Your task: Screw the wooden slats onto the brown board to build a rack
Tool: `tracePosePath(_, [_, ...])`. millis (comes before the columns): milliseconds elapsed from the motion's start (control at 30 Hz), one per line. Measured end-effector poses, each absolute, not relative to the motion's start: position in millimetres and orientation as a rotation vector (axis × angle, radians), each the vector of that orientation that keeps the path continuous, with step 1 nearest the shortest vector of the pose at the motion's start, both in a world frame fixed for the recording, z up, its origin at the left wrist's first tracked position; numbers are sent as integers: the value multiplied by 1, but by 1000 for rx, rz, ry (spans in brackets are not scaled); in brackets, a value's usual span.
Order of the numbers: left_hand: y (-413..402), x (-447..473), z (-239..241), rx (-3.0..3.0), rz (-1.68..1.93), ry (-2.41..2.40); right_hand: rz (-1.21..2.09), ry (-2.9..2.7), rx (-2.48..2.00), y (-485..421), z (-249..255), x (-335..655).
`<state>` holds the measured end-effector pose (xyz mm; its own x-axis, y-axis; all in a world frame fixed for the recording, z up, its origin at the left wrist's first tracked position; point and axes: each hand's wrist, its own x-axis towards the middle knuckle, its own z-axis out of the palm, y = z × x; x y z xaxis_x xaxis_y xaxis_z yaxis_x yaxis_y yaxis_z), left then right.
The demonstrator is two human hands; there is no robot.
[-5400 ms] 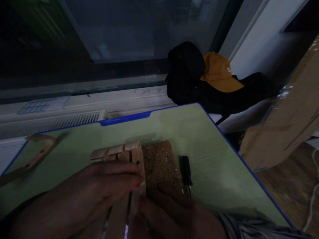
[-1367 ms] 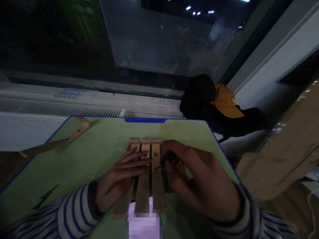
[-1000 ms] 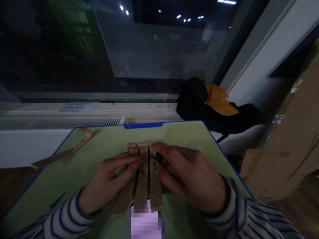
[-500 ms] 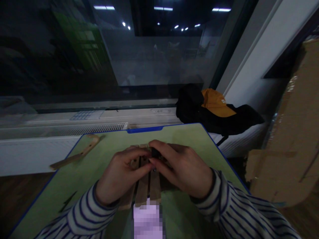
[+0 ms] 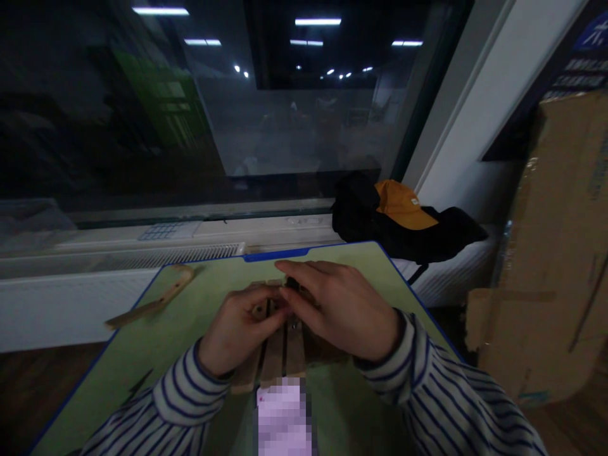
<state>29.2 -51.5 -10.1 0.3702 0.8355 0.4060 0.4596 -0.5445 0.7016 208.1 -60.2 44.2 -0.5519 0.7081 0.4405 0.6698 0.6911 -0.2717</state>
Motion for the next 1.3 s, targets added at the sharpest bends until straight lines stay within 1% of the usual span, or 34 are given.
tracePosePath(600, [-51, 28, -14, 2096, 935, 1200, 57, -2338, -1040, -54, 38, 201])
tracePosePath(933, [-49, 27, -19, 2017, 1003, 1179, 103, -2360, -1056, -56, 37, 198])
tracePosePath(1300, [-51, 28, -16, 1997, 978, 1129, 224, -2430, -976, -59, 41, 200])
